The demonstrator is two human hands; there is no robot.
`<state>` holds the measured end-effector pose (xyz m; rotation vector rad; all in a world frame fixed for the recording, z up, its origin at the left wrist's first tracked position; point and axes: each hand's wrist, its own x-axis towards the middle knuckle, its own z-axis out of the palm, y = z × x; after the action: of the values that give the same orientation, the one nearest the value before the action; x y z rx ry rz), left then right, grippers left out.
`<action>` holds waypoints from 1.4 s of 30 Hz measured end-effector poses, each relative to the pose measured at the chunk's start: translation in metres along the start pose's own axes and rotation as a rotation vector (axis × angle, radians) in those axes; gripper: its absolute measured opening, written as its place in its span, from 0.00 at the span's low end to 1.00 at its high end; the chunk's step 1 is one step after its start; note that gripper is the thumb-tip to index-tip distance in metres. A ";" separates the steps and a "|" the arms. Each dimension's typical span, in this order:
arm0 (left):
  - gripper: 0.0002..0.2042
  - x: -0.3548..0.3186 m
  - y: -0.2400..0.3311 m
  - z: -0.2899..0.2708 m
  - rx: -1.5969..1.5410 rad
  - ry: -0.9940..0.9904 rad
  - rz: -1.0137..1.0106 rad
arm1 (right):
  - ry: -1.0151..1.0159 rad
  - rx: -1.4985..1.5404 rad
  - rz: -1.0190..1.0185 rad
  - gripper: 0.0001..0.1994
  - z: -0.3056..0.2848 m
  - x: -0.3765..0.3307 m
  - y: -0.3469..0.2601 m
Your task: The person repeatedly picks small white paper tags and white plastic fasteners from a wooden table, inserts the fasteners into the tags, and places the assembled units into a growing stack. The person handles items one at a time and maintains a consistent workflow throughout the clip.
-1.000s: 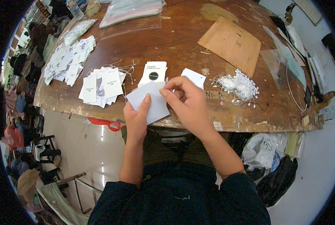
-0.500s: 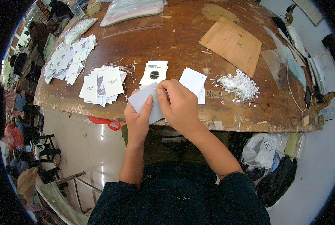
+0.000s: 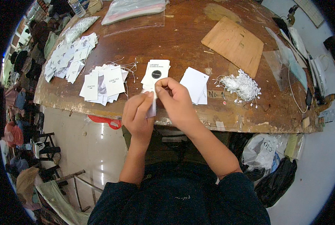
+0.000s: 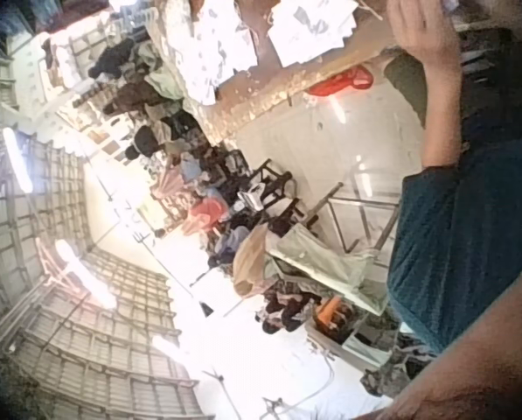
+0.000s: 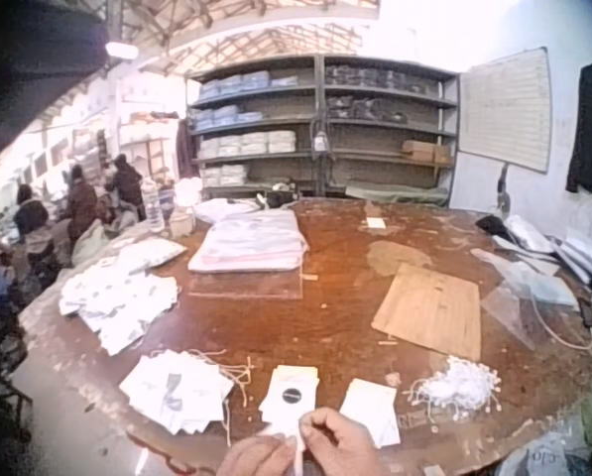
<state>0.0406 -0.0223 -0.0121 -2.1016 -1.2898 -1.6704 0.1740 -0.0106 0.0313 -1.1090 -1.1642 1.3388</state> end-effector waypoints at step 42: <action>0.14 0.016 -0.024 -0.011 -1.195 -0.254 -1.076 | -0.320 -1.230 -0.834 0.37 -0.043 0.025 -0.019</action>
<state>0.0161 -0.0064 -0.0032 -2.2426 -2.0251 -3.3648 0.2167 0.0178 0.0445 -0.9531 -2.4646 0.0275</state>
